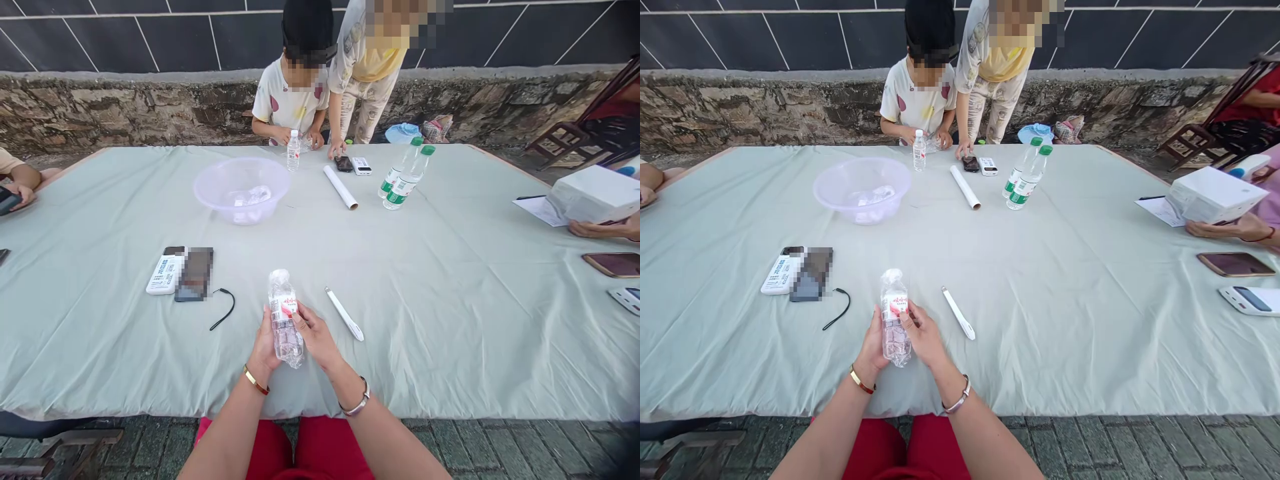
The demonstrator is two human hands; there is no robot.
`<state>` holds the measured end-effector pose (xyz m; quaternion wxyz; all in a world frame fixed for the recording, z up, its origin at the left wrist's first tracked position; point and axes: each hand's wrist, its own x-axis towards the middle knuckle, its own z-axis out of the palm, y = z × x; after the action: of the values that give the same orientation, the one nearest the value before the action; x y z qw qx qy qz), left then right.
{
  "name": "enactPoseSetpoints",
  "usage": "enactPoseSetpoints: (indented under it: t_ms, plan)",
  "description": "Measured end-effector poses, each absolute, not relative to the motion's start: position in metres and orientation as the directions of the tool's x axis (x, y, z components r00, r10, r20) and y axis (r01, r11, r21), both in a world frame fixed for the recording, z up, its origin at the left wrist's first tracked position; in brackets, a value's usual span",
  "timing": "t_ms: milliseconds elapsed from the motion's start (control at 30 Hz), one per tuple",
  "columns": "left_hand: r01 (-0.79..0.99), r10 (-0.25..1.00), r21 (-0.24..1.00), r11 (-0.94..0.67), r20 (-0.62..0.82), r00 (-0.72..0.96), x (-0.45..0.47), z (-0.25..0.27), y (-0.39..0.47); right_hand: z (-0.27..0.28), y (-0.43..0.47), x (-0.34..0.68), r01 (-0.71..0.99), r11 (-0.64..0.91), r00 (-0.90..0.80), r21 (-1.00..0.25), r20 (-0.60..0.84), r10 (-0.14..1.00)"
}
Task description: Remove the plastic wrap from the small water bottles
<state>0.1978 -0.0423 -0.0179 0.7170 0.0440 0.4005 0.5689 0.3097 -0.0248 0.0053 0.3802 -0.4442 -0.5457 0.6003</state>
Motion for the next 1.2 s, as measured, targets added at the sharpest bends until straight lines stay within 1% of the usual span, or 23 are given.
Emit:
enactPoseSetpoints:
  t_ms: [133,233,300,367,433,500,600,633,700,833,933,1000,1033,1133,1167,1200]
  plan:
    - [-0.775,0.842,0.514,0.368,-0.537,0.044,0.193,-0.018,-0.043,0.005,-0.037,0.305,-0.083,-0.152,-0.208,-0.985,-0.132,0.969]
    - [-0.78,0.83,0.507,0.366,-0.557,0.028,0.192,-0.019,-0.042,0.004,-0.04,0.302,-0.135,-0.125,-0.163,-0.983,-0.102,0.981]
    - [-0.779,0.834,0.512,0.361,-0.551,0.025,0.192,-0.018,-0.041,0.004,-0.038,0.301,-0.117,-0.08,-0.112,-0.99,-0.066,0.992]
    - [-0.773,0.847,0.519,0.365,-0.53,0.044,0.193,-0.016,-0.041,0.005,-0.035,0.299,-0.08,-0.064,-0.047,-0.995,-0.06,0.997]
    - [-0.764,0.863,0.53,0.369,-0.5,0.071,0.194,-0.014,-0.042,0.006,-0.031,0.297,-0.059,-0.109,0.001,-0.992,-0.11,0.994]
    - [-0.754,0.88,0.557,0.349,-0.472,0.059,0.195,-0.012,-0.044,0.008,-0.028,0.296,-0.054,-0.169,0.026,-0.984,-0.171,0.985]
    - [-0.719,0.902,0.625,0.304,-0.431,0.006,0.196,-0.011,-0.046,0.012,-0.023,0.295,-0.032,-0.175,0.052,-0.984,-0.176,0.983]
    - [-0.698,0.911,0.654,0.291,-0.412,-0.005,0.197,-0.01,-0.046,0.014,-0.021,0.296,-0.007,-0.152,0.062,-0.988,-0.152,0.986]
    - [-0.634,0.935,0.727,0.266,-0.355,-0.016,0.199,-0.006,-0.047,0.017,-0.017,0.298,0.096,-0.078,0.081,-0.992,-0.07,0.994]
    - [-0.398,0.965,0.896,0.196,-0.249,-0.086,0.206,0.004,-0.048,0.025,-0.009,0.303,0.35,0.068,0.083,-0.934,0.104,0.991]
    - [-0.195,0.97,0.972,0.134,-0.169,-0.175,0.211,0.008,-0.05,0.027,-0.003,0.308,0.404,0.128,0.106,-0.906,0.185,0.977]
    - [-0.09,0.969,0.99,0.107,-0.125,-0.215,0.213,0.009,-0.051,0.028,0.003,0.313,0.362,0.114,0.166,-0.925,0.185,0.969]
    - [-0.059,0.966,0.992,0.111,-0.122,-0.227,0.213,0.01,-0.052,0.028,0.007,0.315,0.302,0.084,0.212,-0.95,0.153,0.965]
    - [-0.047,0.96,0.987,0.156,-0.163,-0.227,0.212,0.01,-0.054,0.028,0.017,0.323,0.03,-0.011,0.339,-0.999,0.0,0.941]
    - [-0.053,0.96,0.985,0.165,-0.173,-0.22,0.212,0.011,-0.054,0.029,0.019,0.324,-0.031,-0.028,0.338,-0.999,-0.037,0.941]
    - [-0.055,0.96,0.985,0.166,-0.175,-0.218,0.212,0.012,-0.054,0.031,0.019,0.325,-0.048,-0.039,0.305,-0.998,-0.051,0.951]
